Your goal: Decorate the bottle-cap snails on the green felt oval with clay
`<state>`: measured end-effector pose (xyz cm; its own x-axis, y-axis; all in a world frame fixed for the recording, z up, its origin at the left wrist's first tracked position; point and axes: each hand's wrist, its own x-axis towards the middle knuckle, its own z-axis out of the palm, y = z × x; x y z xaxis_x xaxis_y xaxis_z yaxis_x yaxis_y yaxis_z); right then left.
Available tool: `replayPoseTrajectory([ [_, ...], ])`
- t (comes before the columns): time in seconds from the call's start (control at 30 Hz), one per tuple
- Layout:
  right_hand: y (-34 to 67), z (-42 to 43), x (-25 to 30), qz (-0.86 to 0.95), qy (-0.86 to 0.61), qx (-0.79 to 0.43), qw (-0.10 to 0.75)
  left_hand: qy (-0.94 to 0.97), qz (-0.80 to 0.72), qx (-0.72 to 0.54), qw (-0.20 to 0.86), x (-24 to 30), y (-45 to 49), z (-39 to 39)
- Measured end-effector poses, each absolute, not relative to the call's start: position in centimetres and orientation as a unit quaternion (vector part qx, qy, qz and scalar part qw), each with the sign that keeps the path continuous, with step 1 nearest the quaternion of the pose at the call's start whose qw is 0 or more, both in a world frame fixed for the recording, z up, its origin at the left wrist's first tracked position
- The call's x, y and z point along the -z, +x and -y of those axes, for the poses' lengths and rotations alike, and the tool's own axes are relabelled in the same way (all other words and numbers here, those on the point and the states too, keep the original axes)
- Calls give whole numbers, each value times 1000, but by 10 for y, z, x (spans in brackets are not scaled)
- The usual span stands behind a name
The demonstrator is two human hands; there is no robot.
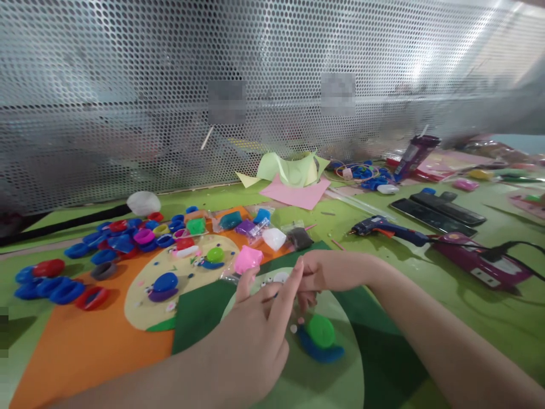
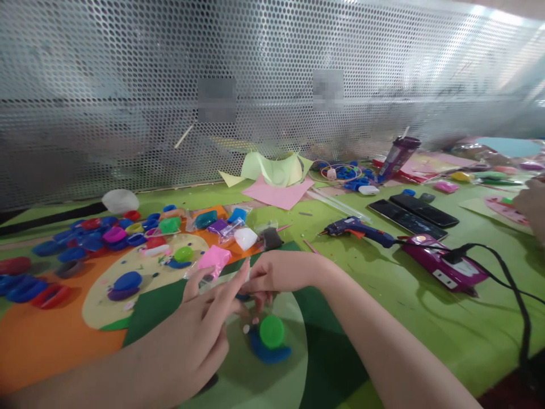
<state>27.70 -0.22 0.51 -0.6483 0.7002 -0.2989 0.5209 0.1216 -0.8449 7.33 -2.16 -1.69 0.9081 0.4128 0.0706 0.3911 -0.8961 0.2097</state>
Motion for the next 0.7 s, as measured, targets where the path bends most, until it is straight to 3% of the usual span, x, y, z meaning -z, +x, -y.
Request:
replayPoseTrajectory([
  [0.17,281,-5,-3,736,-443,-496,129,967,-180,-62,171,16,72,24],
  [0.7,280,-5,-4,729,-476,-469,147,976,-134,-120,124,24,69,28],
])
